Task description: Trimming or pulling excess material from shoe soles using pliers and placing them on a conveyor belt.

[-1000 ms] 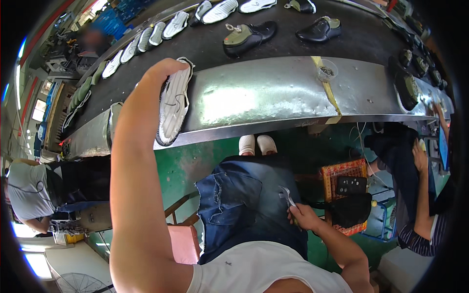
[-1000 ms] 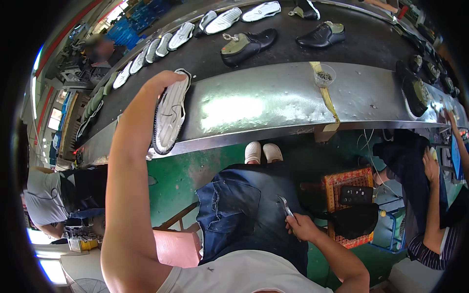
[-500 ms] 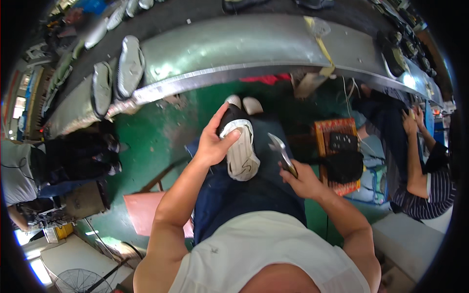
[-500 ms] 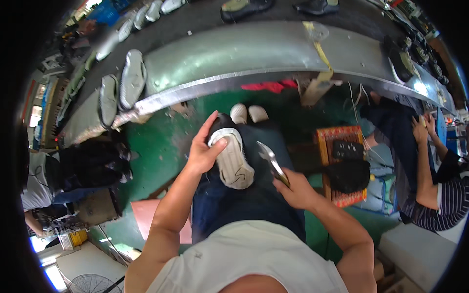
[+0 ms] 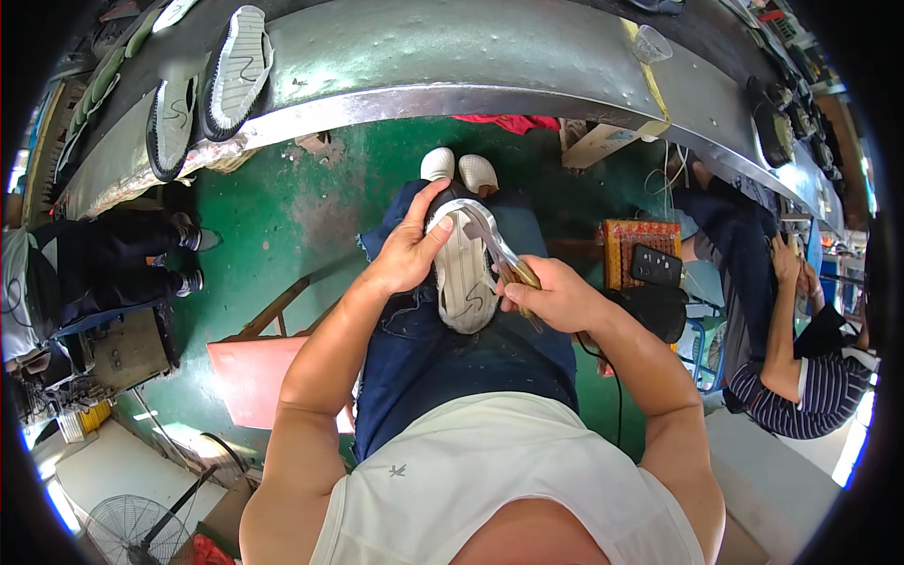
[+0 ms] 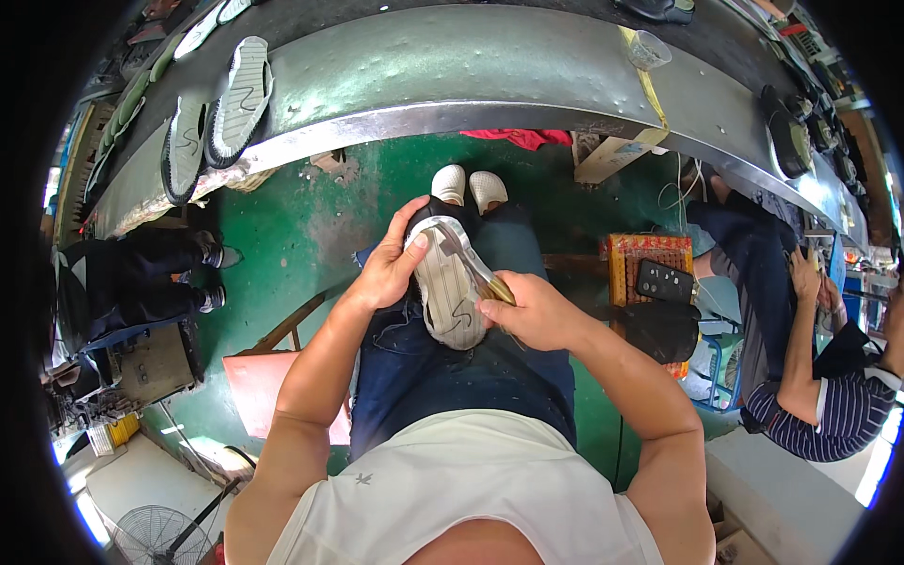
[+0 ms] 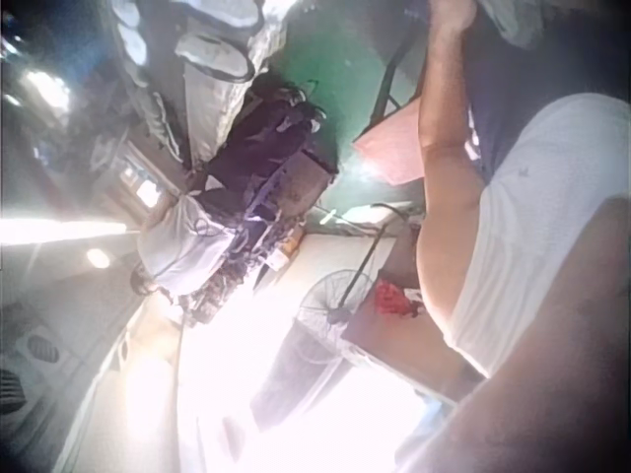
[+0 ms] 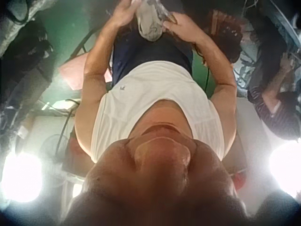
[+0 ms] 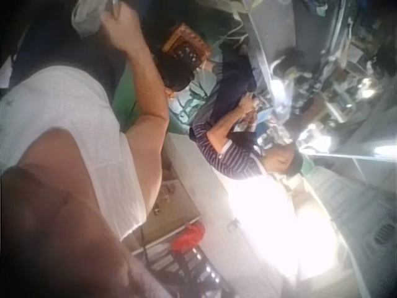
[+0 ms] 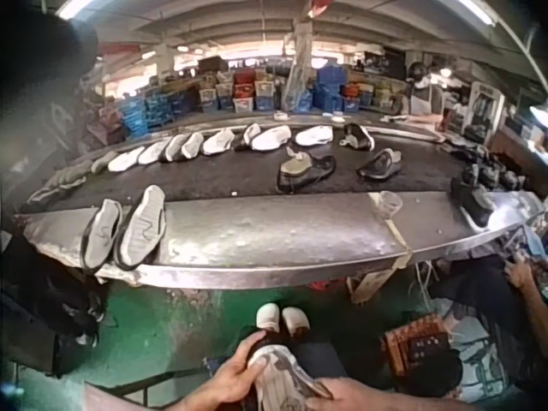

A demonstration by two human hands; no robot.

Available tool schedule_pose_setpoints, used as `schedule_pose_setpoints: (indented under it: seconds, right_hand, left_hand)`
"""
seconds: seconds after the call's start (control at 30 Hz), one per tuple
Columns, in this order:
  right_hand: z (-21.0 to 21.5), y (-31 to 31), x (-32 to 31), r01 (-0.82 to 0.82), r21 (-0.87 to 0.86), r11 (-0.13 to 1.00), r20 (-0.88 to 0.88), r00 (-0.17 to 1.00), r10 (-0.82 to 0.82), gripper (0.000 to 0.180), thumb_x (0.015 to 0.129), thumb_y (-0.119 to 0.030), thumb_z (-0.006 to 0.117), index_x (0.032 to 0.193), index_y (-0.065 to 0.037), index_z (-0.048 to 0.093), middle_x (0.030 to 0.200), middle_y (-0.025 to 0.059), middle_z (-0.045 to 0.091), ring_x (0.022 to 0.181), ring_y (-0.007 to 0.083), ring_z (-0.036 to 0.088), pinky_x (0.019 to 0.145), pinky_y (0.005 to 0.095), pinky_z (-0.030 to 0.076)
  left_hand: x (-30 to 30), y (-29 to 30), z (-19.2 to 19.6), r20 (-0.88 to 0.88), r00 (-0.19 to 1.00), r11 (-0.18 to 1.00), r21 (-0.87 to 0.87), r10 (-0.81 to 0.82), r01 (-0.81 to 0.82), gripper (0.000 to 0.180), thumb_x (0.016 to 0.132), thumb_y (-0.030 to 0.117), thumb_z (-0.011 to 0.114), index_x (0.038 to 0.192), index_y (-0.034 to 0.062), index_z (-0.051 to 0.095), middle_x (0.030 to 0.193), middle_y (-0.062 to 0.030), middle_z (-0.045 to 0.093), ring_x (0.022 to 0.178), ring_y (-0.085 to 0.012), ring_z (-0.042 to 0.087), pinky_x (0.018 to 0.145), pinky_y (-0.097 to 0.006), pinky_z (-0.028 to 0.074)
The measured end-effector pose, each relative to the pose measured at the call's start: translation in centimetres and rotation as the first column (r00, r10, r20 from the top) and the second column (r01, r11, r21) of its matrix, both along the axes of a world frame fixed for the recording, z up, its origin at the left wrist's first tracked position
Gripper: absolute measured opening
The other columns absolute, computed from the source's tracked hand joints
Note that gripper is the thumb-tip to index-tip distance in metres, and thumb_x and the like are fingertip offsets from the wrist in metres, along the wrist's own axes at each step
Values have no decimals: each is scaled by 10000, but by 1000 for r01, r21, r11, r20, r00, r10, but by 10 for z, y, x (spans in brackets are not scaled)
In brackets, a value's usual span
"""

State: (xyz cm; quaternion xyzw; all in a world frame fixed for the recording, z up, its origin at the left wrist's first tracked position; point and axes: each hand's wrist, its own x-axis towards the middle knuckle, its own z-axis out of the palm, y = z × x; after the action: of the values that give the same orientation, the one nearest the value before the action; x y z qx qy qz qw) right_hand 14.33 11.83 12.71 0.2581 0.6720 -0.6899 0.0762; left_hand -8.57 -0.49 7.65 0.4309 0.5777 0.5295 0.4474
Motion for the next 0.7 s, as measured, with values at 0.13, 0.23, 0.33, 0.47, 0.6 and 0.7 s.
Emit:
schedule_pose_setpoints:
  seconds: [0.13, 0.23, 0.33, 0.47, 0.6, 0.7]
  right_hand:
    - [-11, 1, -13, -77, 337, 938, 96, 994, 47, 229, 996, -191, 586, 1056, 30, 584, 882, 171, 676, 759, 292, 666, 725, 393, 528]
    - [-60, -5, -13, 135, 666, 734, -240, 970, 40, 235, 989, -179, 597, 1088, 33, 572, 980, 226, 675, 813, 390, 670, 760, 454, 538]
    - [-56, -11, -9, 119, 680, 723, -186, 982, 13, 241, 963, -147, 613, 1111, 36, 558, 1053, 255, 659, 875, 444, 655, 792, 505, 527]
    - [-22, -13, -2, -56, 760, 648, 43, 998, 35, 250, 936, -123, 627, 1114, 37, 552, 1077, 250, 656, 897, 434, 660, 799, 515, 522]
    - [-3, 16, 0, -246, 556, 794, 185, 968, 170, 258, 923, -128, 645, 1109, 23, 551, 1049, 244, 661, 860, 412, 670, 776, 476, 522]
    - [21, 16, 3, -181, 344, 921, 121, 982, 148, 247, 957, -173, 631, 1100, 16, 559, 992, 238, 672, 842, 395, 671, 761, 445, 515]
  left_hand:
    - [-9, 2, -14, 60, 998, 999, 1, 36, -36, 518, 1061, 227, 540, 1533, 119, 353, 1391, -97, 519, 1290, -177, 459, 1112, -322, 359]
    - [-17, 7, -24, 105, 994, 998, 52, 19, -25, 521, 1048, 212, 553, 1525, 99, 377, 1402, -92, 515, 1305, -193, 462, 1129, -341, 344]
    - [-23, 10, -21, 57, 998, 997, 68, -34, 30, 522, 1034, 156, 562, 1525, 113, 387, 1406, -78, 514, 1312, -187, 463, 1129, -333, 342]
    - [-16, 12, -20, 176, 984, 999, 21, 23, -27, 497, 1016, 152, 600, 1486, 105, 445, 1370, -72, 548, 1275, -181, 496, 1101, -328, 377]
    - [-9, 18, -25, 165, 972, 986, -24, 168, -166, 472, 993, 164, 648, 1439, 104, 507, 1311, -76, 594, 1208, -174, 544, 1055, -321, 429]
    - [-11, 19, -24, 33, 990, 991, -13, 136, -135, 488, 991, 162, 652, 1450, 110, 496, 1331, -97, 587, 1221, -178, 542, 1062, -318, 424]
